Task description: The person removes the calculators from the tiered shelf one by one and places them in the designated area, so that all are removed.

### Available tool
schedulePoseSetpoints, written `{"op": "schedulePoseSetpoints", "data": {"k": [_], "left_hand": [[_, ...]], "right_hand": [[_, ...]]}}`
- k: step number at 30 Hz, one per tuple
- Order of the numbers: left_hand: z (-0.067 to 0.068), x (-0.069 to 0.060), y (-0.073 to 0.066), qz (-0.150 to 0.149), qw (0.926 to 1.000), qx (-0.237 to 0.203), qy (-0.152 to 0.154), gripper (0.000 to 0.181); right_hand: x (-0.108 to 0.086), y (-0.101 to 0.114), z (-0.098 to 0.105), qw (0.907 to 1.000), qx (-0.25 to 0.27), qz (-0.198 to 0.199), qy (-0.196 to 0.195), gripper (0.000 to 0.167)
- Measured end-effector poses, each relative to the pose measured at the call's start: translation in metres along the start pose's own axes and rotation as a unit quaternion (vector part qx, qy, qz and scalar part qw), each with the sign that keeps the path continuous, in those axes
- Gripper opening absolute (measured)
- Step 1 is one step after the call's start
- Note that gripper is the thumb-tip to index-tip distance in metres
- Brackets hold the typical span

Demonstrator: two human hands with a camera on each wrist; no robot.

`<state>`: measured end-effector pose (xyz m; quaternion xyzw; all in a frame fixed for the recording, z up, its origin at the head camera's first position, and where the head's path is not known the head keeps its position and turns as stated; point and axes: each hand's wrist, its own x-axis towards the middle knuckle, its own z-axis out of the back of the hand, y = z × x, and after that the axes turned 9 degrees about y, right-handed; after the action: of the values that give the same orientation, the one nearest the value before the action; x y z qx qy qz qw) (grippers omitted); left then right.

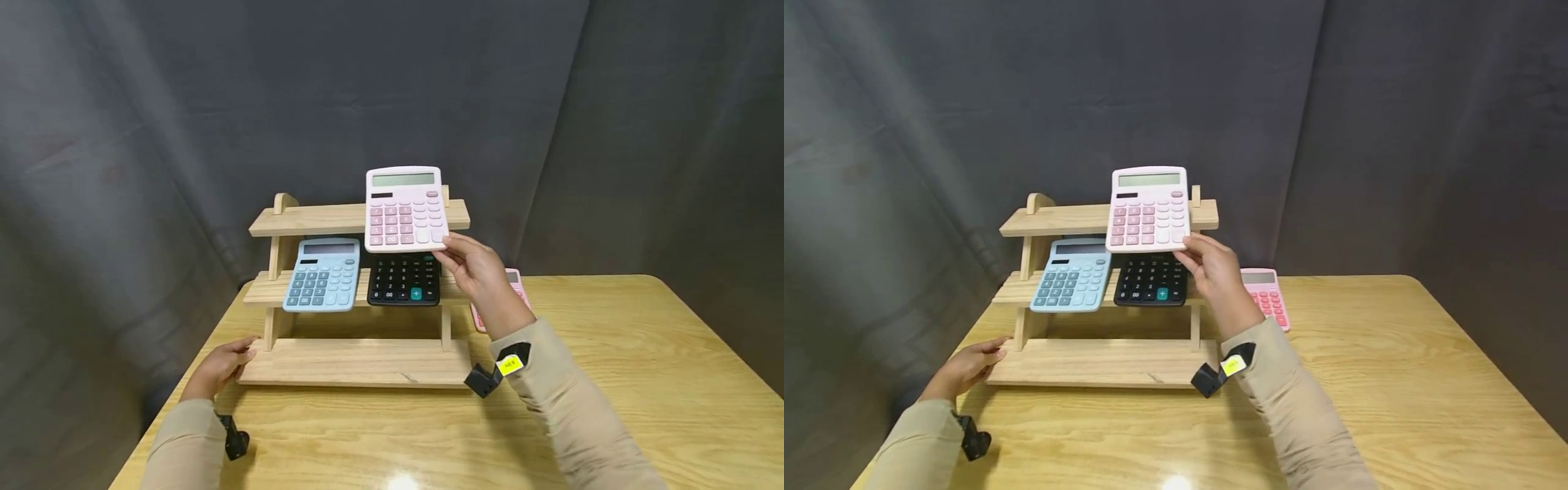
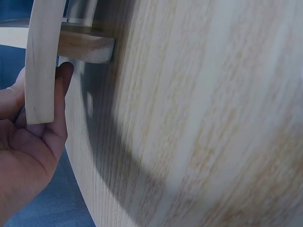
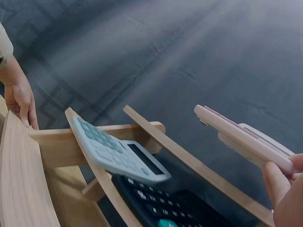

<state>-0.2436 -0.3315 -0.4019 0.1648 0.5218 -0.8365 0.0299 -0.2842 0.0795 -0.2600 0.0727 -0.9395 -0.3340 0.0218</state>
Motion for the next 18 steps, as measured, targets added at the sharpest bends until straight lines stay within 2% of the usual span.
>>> {"op": "schedulePoseSetpoints", "data": {"k": [1,6,18], "left_hand": [[0.0,0.0,0.001,-0.001,1.0,0.0,0.001,0.045],[0.001,-0.001,0.001,-0.002,0.9999,0.008,0.005,0.045],[0.002,0.001,0.0,-0.004,0.9999,0.009,0.006,0.045]], "right_hand": [[-0.001,0.001,0.004,1.0,0.005,0.001,-0.003,0.041],[-0.007,0.009,0.02,0.999,0.039,0.013,-0.015,0.021],[-0.023,0.026,0.048,0.995,0.094,0.03,-0.014,0.017]]}}
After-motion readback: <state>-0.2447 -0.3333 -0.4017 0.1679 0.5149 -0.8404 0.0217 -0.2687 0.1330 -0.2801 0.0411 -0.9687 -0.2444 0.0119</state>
